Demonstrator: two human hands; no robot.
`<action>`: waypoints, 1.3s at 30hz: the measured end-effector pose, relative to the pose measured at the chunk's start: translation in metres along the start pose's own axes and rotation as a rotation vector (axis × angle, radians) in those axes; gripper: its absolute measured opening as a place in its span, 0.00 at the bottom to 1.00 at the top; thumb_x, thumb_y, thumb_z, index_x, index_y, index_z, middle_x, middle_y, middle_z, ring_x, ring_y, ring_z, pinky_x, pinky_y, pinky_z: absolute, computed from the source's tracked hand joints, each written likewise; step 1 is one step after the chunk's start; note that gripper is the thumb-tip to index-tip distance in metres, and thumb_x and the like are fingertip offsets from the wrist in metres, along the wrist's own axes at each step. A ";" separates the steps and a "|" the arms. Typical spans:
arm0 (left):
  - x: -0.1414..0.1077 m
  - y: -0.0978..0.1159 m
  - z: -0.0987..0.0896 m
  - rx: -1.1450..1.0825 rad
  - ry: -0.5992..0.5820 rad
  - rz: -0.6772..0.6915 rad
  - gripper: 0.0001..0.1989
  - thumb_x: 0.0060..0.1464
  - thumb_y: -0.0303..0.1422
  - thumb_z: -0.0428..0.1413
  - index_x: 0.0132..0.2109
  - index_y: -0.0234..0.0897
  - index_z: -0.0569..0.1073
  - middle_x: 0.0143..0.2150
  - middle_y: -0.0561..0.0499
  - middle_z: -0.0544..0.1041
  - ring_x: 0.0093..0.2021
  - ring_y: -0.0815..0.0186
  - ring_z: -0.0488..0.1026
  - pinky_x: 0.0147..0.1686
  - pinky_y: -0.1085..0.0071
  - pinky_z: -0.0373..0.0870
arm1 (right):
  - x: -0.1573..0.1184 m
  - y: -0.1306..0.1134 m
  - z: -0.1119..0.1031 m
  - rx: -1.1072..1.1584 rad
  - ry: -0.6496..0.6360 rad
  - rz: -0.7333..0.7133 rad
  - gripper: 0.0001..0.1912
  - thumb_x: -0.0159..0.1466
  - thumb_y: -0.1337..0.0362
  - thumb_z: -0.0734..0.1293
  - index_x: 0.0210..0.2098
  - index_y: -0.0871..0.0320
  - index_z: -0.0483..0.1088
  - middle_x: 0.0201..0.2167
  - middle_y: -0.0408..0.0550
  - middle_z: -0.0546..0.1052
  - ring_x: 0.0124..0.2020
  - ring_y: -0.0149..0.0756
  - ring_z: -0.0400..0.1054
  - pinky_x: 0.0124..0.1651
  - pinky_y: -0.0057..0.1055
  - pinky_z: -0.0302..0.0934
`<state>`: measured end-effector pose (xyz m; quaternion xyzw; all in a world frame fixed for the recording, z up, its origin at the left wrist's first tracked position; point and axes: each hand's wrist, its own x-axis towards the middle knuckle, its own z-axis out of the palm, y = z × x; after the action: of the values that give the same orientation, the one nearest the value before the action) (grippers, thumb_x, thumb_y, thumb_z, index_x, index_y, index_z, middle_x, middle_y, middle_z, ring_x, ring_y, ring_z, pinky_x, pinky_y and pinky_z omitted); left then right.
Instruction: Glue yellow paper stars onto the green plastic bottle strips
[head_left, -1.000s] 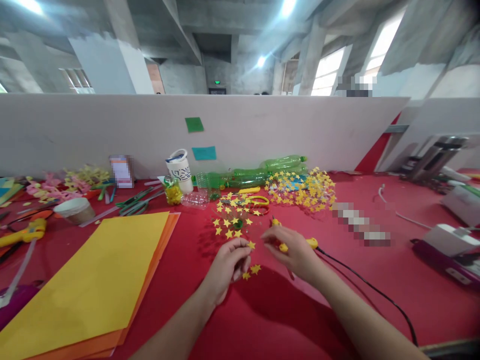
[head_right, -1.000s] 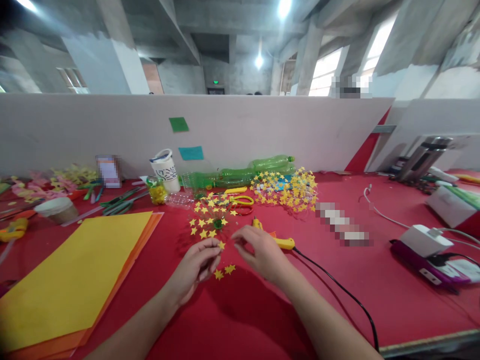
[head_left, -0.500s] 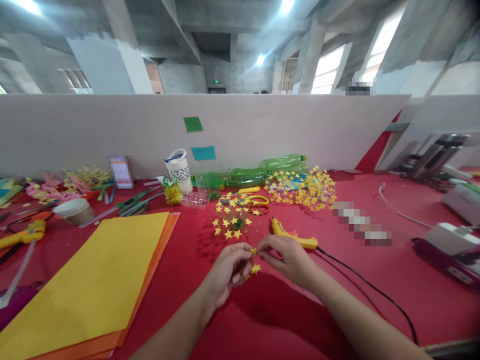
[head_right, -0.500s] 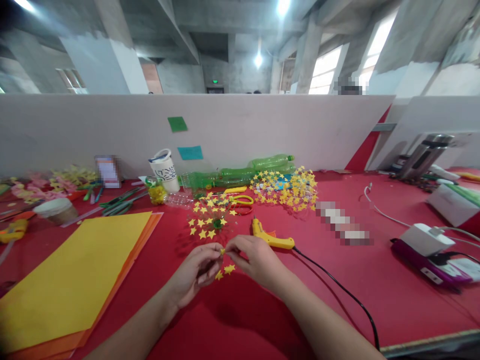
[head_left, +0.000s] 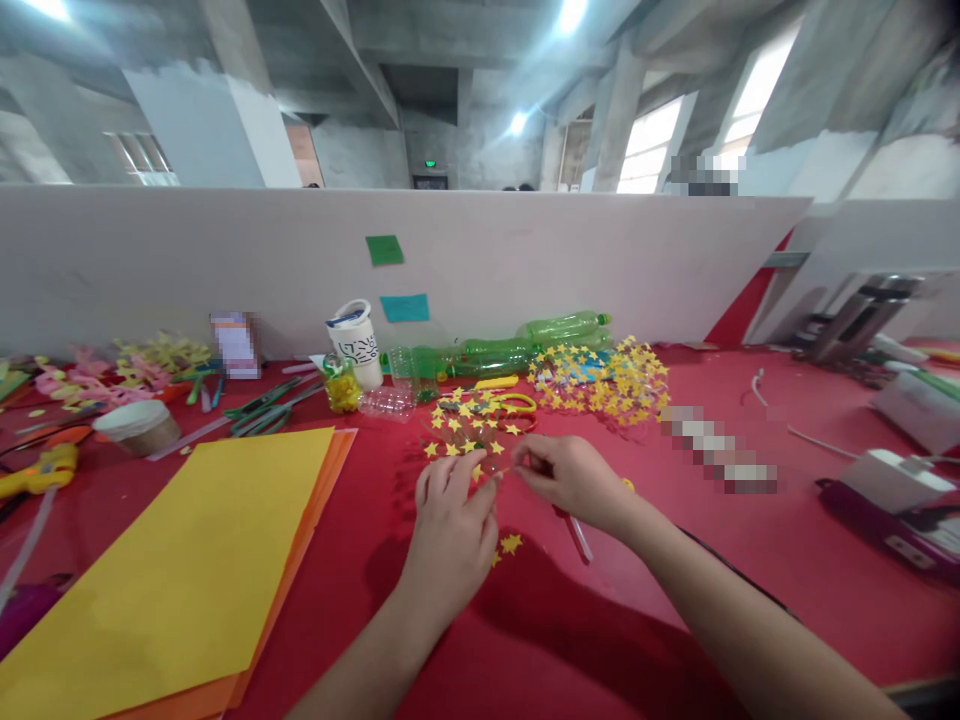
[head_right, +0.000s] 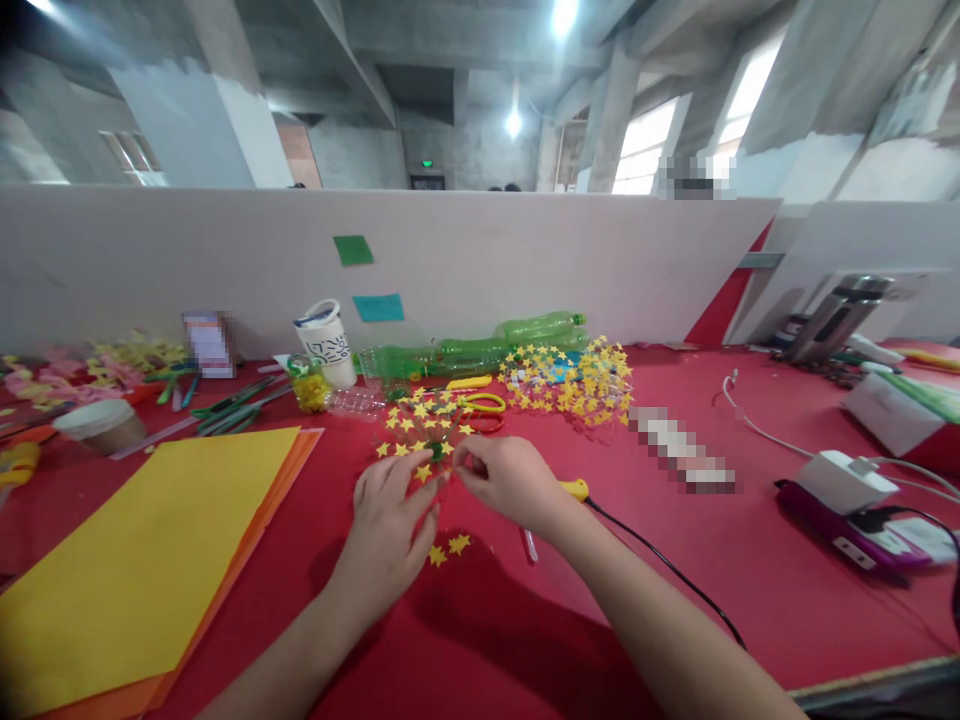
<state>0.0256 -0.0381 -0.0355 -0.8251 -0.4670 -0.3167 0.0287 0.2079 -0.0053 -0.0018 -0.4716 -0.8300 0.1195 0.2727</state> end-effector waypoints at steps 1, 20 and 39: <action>0.001 -0.001 0.001 0.026 -0.018 0.010 0.16 0.50 0.25 0.49 0.45 0.40 0.73 0.55 0.45 0.66 0.54 0.52 0.58 0.56 0.48 0.49 | 0.001 0.000 0.002 0.023 0.006 0.006 0.03 0.57 0.68 0.62 0.30 0.56 0.68 0.16 0.35 0.62 0.18 0.25 0.55 0.23 0.22 0.45; -0.005 -0.009 0.022 0.054 -0.160 -0.001 0.24 0.48 0.19 0.44 0.52 0.36 0.67 0.54 0.49 0.67 0.59 0.54 0.54 0.61 0.47 0.40 | 0.003 0.006 0.044 0.523 0.095 0.287 0.02 0.55 0.66 0.61 0.27 0.57 0.64 0.16 0.35 0.61 0.18 0.26 0.55 0.21 0.23 0.47; -0.008 -0.009 0.025 0.077 -0.183 0.016 0.26 0.47 0.20 0.45 0.55 0.34 0.64 0.58 0.47 0.64 0.60 0.53 0.53 0.60 0.46 0.41 | 0.005 0.008 0.053 0.567 0.170 0.355 0.03 0.56 0.64 0.61 0.28 0.56 0.64 0.14 0.34 0.61 0.16 0.26 0.55 0.19 0.22 0.48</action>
<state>0.0284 -0.0302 -0.0622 -0.8526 -0.4728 -0.2216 0.0202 0.1811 0.0062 -0.0473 -0.5226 -0.6429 0.3512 0.4361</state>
